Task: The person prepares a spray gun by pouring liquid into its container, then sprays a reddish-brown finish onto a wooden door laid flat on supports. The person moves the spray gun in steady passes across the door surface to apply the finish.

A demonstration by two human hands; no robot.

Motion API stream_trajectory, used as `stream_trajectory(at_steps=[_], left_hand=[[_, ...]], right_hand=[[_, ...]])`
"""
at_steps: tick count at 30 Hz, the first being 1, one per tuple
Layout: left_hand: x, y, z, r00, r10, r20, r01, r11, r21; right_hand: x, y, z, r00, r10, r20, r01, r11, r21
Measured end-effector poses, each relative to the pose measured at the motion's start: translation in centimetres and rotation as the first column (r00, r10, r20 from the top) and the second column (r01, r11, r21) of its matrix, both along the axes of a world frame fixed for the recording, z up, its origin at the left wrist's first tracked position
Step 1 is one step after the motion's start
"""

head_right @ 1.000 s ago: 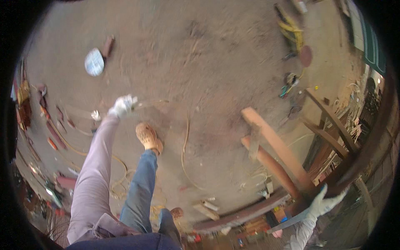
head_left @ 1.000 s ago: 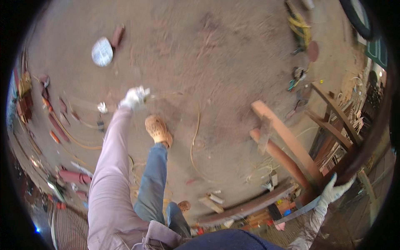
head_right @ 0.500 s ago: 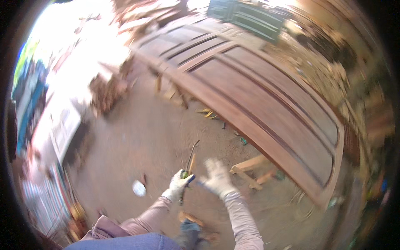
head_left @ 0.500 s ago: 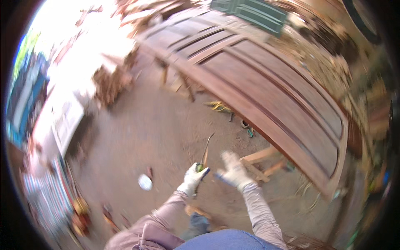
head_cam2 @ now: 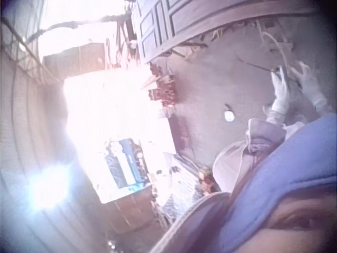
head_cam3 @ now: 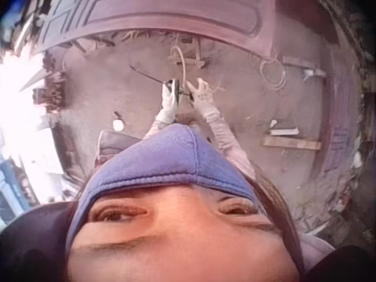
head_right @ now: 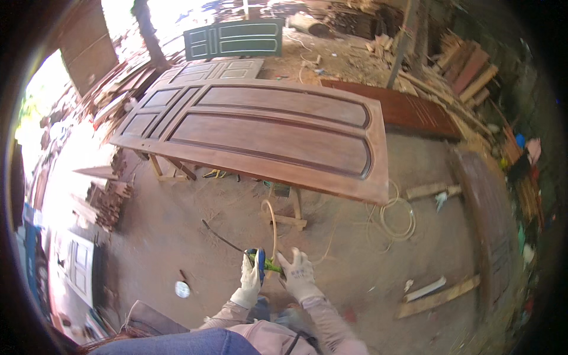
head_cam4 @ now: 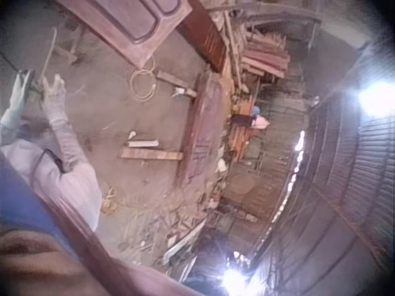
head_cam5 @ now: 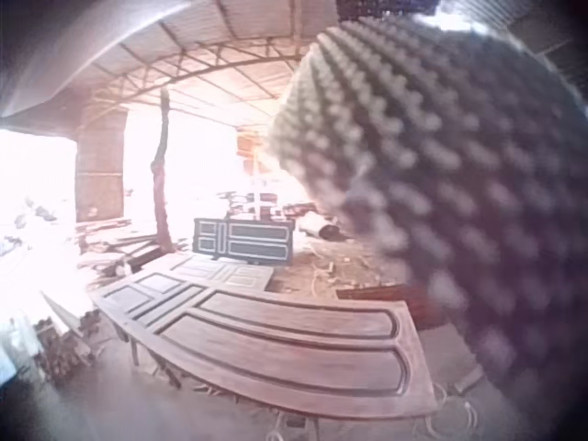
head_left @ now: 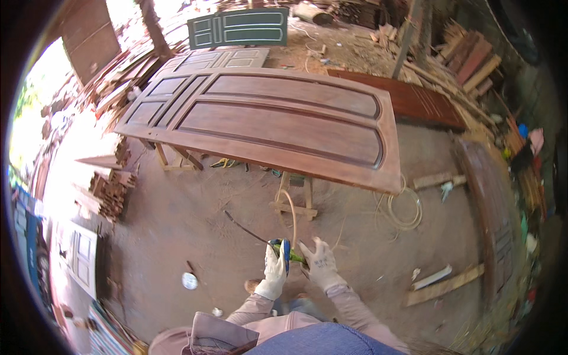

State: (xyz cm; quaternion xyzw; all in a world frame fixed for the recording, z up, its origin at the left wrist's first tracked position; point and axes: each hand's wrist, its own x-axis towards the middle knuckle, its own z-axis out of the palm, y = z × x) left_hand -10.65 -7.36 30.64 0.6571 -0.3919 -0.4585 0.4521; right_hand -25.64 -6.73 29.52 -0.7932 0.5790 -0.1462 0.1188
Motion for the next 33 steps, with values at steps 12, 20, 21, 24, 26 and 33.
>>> stream_trajectory(at_steps=[12, 20, 21, 24, 26, 33], left_hand=[[-5.5, -6.2, 4.7, 0.765, -0.568, -0.304, 0.480, 0.817, -0.319], [3.1, -14.6, -4.8, 0.707, -0.536, 0.461, 0.670, 0.716, -0.194], [3.4, -15.5, -3.9, 0.714, -0.483, 0.507, 0.624, 0.767, -0.148], [9.6, -16.8, -6.5, 0.705, -0.496, 0.507, 0.515, 0.849, 0.116], [12.1, -16.6, -6.8, 0.717, -0.486, 0.500, 0.446, 0.871, 0.207], [12.2, -21.9, -7.3, 0.786, -0.451, 0.423, 0.399, 0.893, 0.211]], right_hand=[[-7.4, -1.8, 4.8, 0.358, -0.471, 0.806, -0.341, 0.738, 0.583], [-21.5, -13.6, 1.2, 0.165, -0.825, 0.540, 0.526, 0.537, 0.660], [-24.7, -13.9, -0.3, 0.233, -0.850, 0.472, 0.679, 0.490, 0.547], [-24.2, -17.9, 3.6, 0.374, -0.881, 0.290, 0.585, 0.467, 0.663], [-19.9, -18.3, 8.3, 0.460, -0.870, 0.179, 0.330, 0.354, 0.875], [-22.8, -31.2, 3.4, 0.401, -0.796, 0.453, 0.163, 0.549, 0.820]])
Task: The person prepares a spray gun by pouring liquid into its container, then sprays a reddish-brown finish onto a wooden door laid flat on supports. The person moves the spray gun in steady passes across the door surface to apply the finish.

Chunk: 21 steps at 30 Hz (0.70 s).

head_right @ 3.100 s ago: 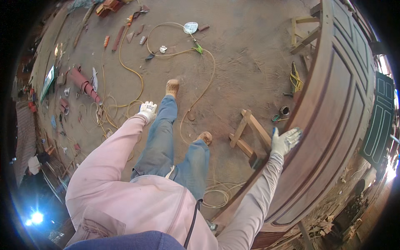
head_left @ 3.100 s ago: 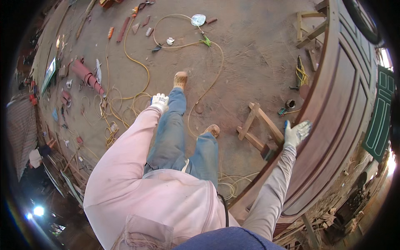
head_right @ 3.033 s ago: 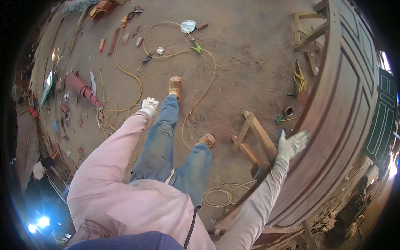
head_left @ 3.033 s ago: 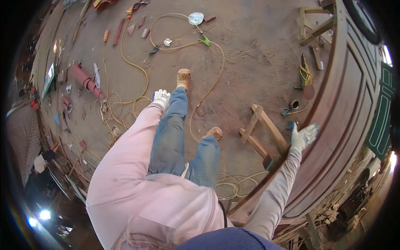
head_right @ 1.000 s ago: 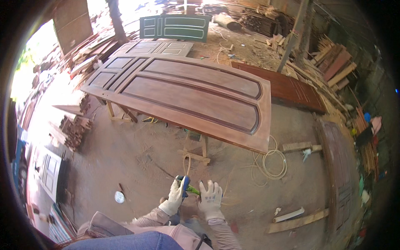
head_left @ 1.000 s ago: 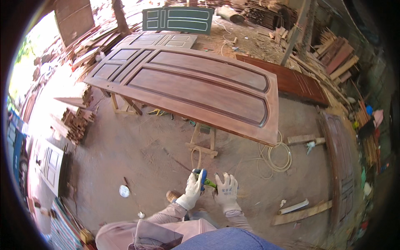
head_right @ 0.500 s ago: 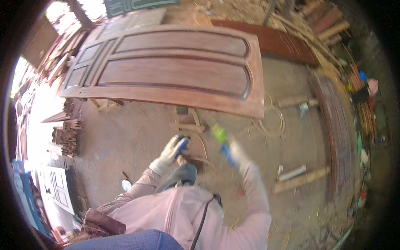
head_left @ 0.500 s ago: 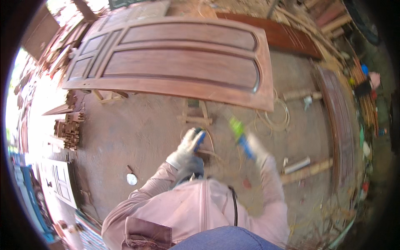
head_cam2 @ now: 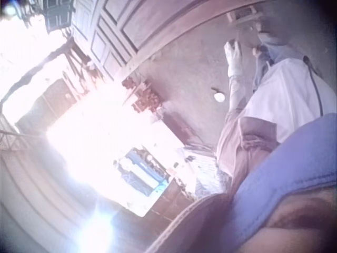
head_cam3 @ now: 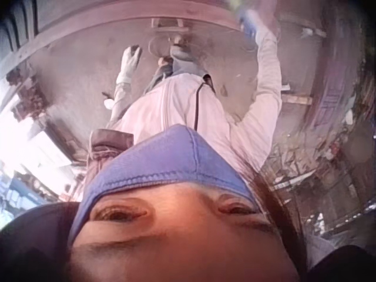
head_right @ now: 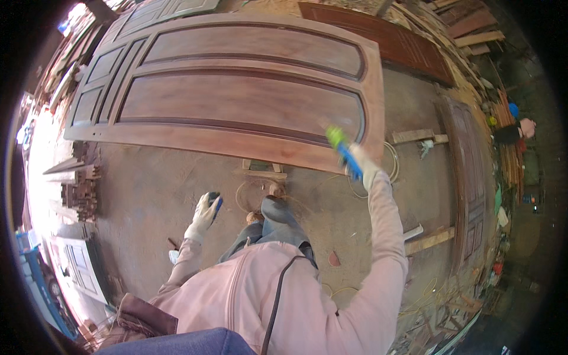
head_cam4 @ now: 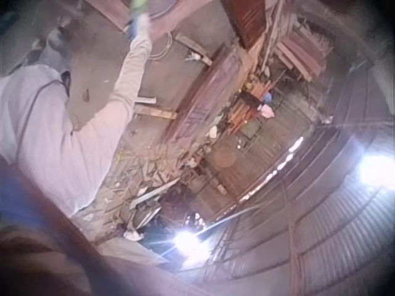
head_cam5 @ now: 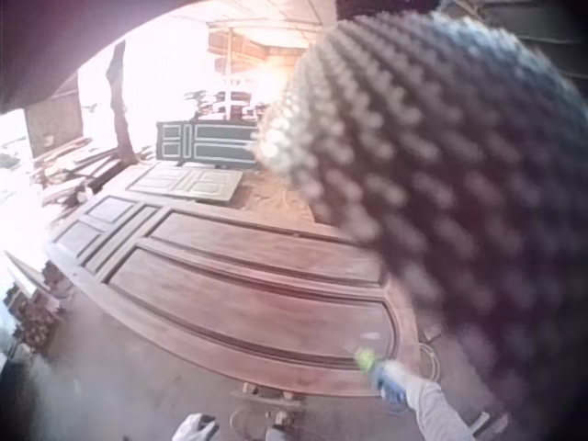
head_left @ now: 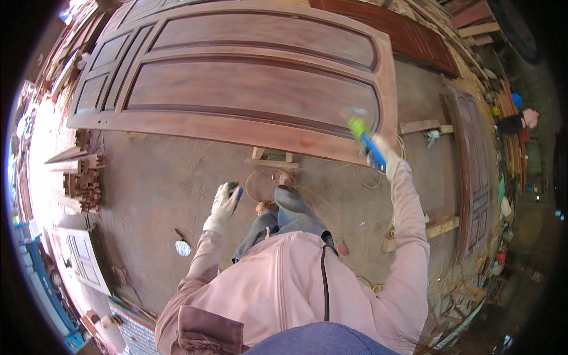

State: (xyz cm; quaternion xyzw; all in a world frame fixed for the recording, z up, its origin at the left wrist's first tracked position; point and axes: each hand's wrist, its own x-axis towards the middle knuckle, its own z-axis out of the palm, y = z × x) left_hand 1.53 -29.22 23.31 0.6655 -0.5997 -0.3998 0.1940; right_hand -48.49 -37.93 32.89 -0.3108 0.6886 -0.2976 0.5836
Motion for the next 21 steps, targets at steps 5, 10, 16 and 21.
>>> stream_trajectory(at_steps=[5, 10, 16, 21], left_hand=[[-3.6, -5.5, 1.8, 0.971, -0.091, 0.222, 0.124, 0.982, -0.139], [-3.4, -8.8, 3.6, 0.973, 0.005, 0.232, 0.031, 0.988, -0.151], [2.5, -10.1, 3.2, 0.910, 0.180, 0.375, -0.196, 0.981, 0.004], [12.9, -13.9, 0.4, 0.811, 0.186, 0.554, -0.262, 0.963, 0.061]], right_hand=[[2.5, -15.1, 1.2, 0.997, 0.029, -0.078, -0.034, 0.997, -0.063], [6.5, -29.8, -3.1, 0.999, 0.043, -0.005, -0.044, 0.990, -0.138], [14.8, -40.8, -3.6, 0.991, 0.107, 0.078, -0.099, 0.990, -0.099], [32.0, -42.3, -2.7, 0.973, 0.220, 0.065, -0.213, 0.971, -0.105]])
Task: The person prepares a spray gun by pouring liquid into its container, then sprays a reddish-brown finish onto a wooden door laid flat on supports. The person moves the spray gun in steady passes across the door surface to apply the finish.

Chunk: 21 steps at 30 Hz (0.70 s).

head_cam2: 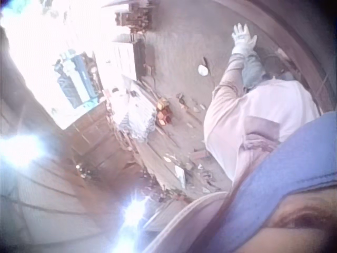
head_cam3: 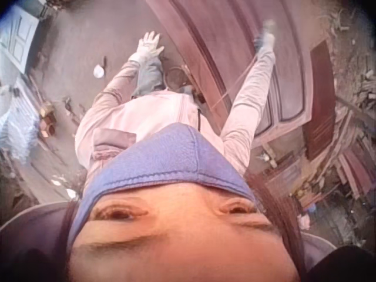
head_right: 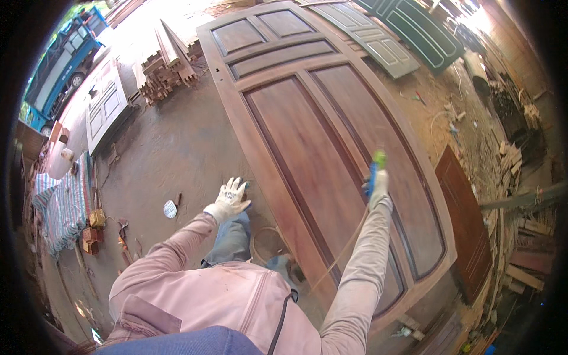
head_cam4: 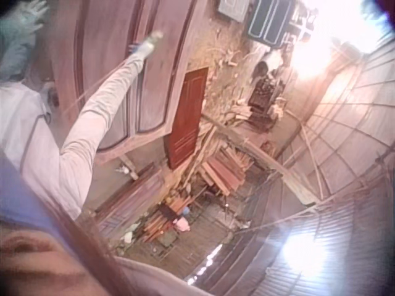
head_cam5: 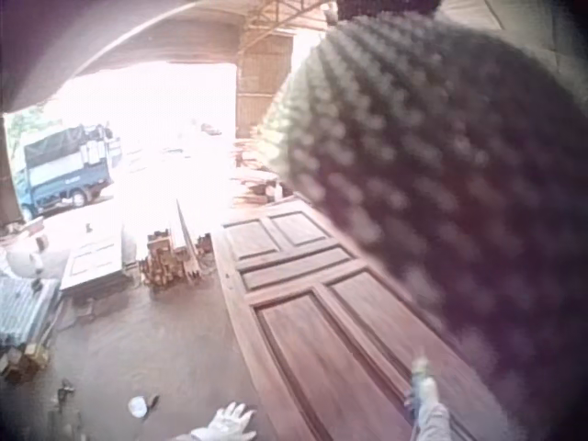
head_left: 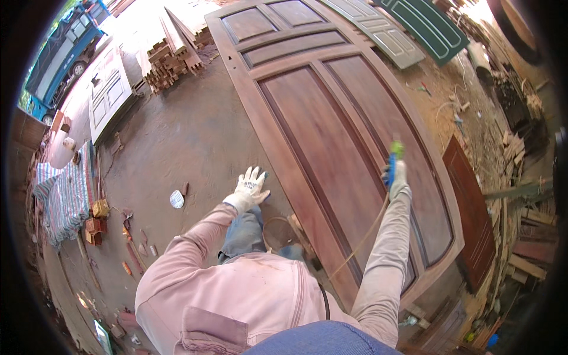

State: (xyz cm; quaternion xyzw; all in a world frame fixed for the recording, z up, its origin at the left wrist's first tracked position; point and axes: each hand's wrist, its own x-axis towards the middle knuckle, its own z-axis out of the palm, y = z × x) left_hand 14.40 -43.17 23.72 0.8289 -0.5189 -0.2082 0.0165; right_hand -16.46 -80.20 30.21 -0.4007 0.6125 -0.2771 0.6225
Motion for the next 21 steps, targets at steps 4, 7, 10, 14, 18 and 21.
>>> stream_trajectory(at_steps=[4, 7, 10, 14, 18, 21], left_hand=[[12.9, -9.8, -2.2, 0.996, 0.001, 0.094, 0.015, 0.985, -0.171], [25.1, -17.3, -4.1, 0.975, 0.148, 0.164, -0.131, 0.985, -0.111], [33.1, -21.1, -3.8, 0.895, 0.445, -0.002, -0.443, 0.891, -0.100], [37.8, -24.4, -4.5, 0.918, 0.391, 0.070, -0.384, 0.918, -0.102], [38.4, -24.9, -5.7, 0.910, 0.398, 0.118, -0.383, 0.915, -0.129], [35.9, -25.8, -3.4, 0.924, 0.357, 0.136, -0.346, 0.933, -0.102]], right_hand=[[16.5, 7.3, 3.3, 0.816, 0.562, -0.136, -0.550, 0.827, 0.116], [27.8, 9.4, 3.8, 0.509, 0.861, -0.009, -0.844, 0.501, 0.191], [35.8, 5.1, 3.2, 0.574, 0.818, -0.046, -0.810, 0.575, 0.115], [41.5, -4.4, 1.9, 0.973, 0.209, -0.100, -0.224, 0.958, -0.178], [39.8, -4.3, 4.4, 0.699, 0.699, -0.151, -0.705, 0.709, 0.015], [31.5, -1.0, 6.0, 0.997, 0.043, -0.068, -0.053, 0.987, -0.152]])
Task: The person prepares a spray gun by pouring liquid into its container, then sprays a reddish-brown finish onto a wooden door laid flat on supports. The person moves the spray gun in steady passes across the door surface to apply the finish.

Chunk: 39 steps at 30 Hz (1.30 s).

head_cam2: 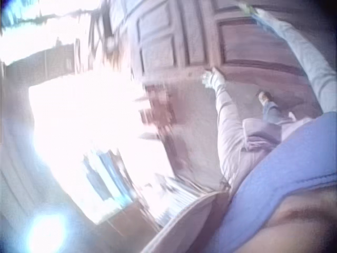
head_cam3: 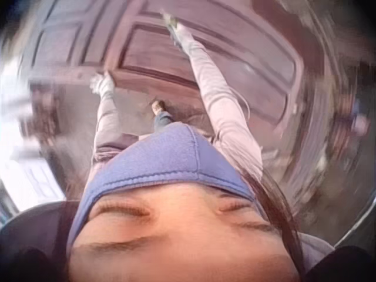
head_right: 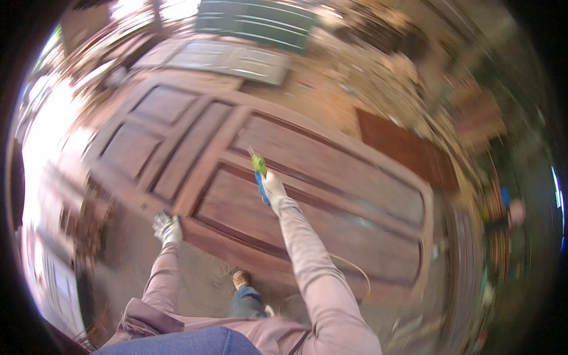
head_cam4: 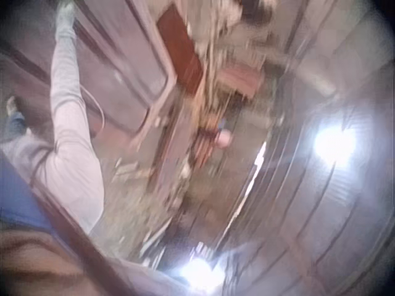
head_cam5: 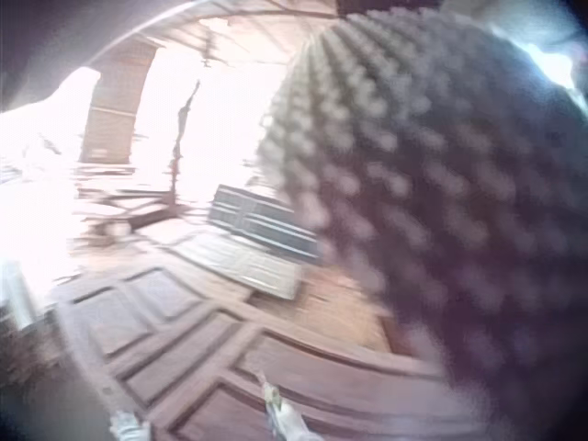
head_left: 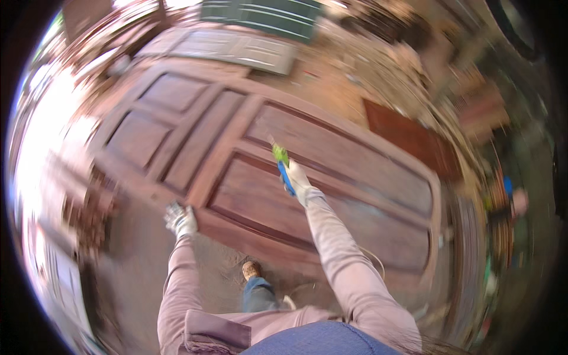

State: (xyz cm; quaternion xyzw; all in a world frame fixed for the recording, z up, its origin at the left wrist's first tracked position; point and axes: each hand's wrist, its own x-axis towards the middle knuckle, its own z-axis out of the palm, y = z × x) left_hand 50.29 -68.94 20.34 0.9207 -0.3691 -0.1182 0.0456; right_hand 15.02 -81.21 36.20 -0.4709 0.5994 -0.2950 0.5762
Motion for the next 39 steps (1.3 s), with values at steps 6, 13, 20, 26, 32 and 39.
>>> stream_trajectory(at_steps=[6, 13, 20, 26, 32, 39], left_hand=[[-0.2, 1.1, -4.1, 0.978, 0.080, 0.192, -0.103, 0.988, 0.112], [-30.0, 10.5, -3.3, 0.603, -0.773, 0.197, 0.796, 0.600, -0.082], [-59.5, 23.9, -2.6, 0.170, -0.974, 0.151, 0.968, 0.136, -0.212], [-74.1, 28.4, 2.9, 0.284, -0.645, -0.710, 0.616, 0.690, -0.380], [-82.0, 22.5, 1.3, 0.132, -0.373, -0.918, 0.467, 0.841, -0.275], [-90.2, 26.0, 8.9, -0.400, -0.837, 0.372, 0.914, -0.394, 0.096]], right_hand=[[-18.1, 17.8, 2.0, 0.924, -0.122, -0.363, 0.159, 0.985, 0.073], [-31.1, 53.0, -1.0, 0.758, -0.353, -0.549, 0.450, 0.892, 0.047], [-35.0, 71.2, -1.0, 0.759, -0.431, -0.488, 0.503, 0.864, 0.019], [-40.7, 81.3, 3.4, 0.806, -0.522, -0.279, 0.577, 0.799, 0.169], [-49.7, 84.4, 3.9, 0.818, -0.546, -0.183, 0.569, 0.814, 0.117], [-63.9, 80.1, 3.9, 0.892, -0.328, -0.312, 0.371, 0.924, 0.091]])
